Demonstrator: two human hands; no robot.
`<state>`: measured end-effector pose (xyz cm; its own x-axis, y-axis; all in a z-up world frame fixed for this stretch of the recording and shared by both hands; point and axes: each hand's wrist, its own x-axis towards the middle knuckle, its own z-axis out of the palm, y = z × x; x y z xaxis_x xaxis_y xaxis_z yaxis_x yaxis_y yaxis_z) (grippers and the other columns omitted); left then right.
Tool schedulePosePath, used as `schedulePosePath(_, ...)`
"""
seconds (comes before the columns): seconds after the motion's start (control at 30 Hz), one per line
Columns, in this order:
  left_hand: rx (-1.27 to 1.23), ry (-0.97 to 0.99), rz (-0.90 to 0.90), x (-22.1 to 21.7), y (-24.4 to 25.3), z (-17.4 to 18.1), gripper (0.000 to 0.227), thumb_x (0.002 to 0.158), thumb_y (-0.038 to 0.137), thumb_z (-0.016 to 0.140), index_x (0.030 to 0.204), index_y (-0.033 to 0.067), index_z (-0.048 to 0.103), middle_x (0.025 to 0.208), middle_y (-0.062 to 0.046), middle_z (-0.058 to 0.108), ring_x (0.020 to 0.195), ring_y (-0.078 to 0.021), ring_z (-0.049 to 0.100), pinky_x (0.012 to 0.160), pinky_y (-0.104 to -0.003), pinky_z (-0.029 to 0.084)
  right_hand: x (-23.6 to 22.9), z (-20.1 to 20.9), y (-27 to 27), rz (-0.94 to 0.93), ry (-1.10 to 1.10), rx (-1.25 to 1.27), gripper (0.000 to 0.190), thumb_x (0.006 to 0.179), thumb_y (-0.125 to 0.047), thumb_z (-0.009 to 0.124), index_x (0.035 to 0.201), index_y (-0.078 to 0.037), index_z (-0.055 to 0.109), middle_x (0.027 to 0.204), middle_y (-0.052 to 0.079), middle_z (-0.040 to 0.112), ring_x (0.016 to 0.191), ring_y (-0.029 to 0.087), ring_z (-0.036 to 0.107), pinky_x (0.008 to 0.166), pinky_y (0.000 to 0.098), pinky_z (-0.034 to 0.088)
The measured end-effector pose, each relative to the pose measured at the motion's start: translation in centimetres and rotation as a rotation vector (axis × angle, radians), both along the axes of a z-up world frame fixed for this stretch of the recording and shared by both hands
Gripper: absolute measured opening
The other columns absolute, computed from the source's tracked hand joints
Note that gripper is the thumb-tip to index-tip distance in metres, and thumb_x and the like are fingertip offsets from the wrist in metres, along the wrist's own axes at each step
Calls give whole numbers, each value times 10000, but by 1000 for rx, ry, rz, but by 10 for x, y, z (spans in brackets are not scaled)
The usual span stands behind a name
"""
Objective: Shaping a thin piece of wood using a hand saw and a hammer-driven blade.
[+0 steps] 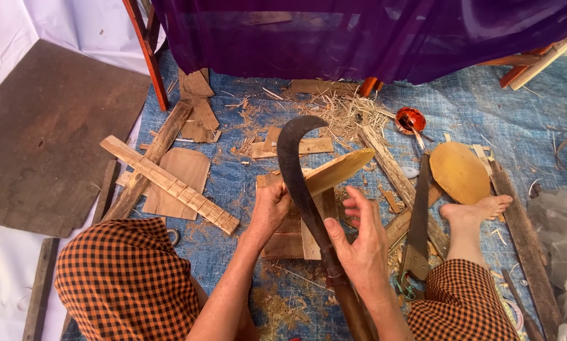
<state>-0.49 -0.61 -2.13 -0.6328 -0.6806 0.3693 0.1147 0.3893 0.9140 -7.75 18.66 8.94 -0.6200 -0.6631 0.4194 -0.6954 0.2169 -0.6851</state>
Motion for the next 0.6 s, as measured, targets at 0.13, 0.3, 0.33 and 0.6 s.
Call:
schedulePosePath(0.13,-2,-50,19,2,-1,2,300,878,-83,655,664,103,556,537,7,560,438,-73,503,379,-215,428,9,-22,5,8,20,29,769,839,-563,603,1417,-81,440,1239,184,624,1048,308,659,841,491,598)
schedulePosePath(0.3,-24,-26,7,6,3,10,297,896,-72,625,675,111,548,517,31,517,416,-67,448,361,-228,392,39,-22,11,75,-34,201,1012,756,-477,768,1529,-50,274,1367,204,527,1222,339,565,992,556,504)
schedulePosePath(0.33,-26,-25,18,7,3,12,296,869,-89,617,660,107,542,517,31,516,421,-68,445,372,-231,394,39,-16,10,59,-130,349,956,793,-354,750,1555,-86,240,1163,194,635,895,282,637,722,470,566)
schedulePosePath(0.6,-33,-92,8,12,13,37,276,854,-84,650,1049,75,762,695,-38,734,469,-91,567,391,-220,454,15,-34,27,-82,-176,313,634,883,-186,663,1470,-70,452,603,37,642,333,140,508,258,264,360)
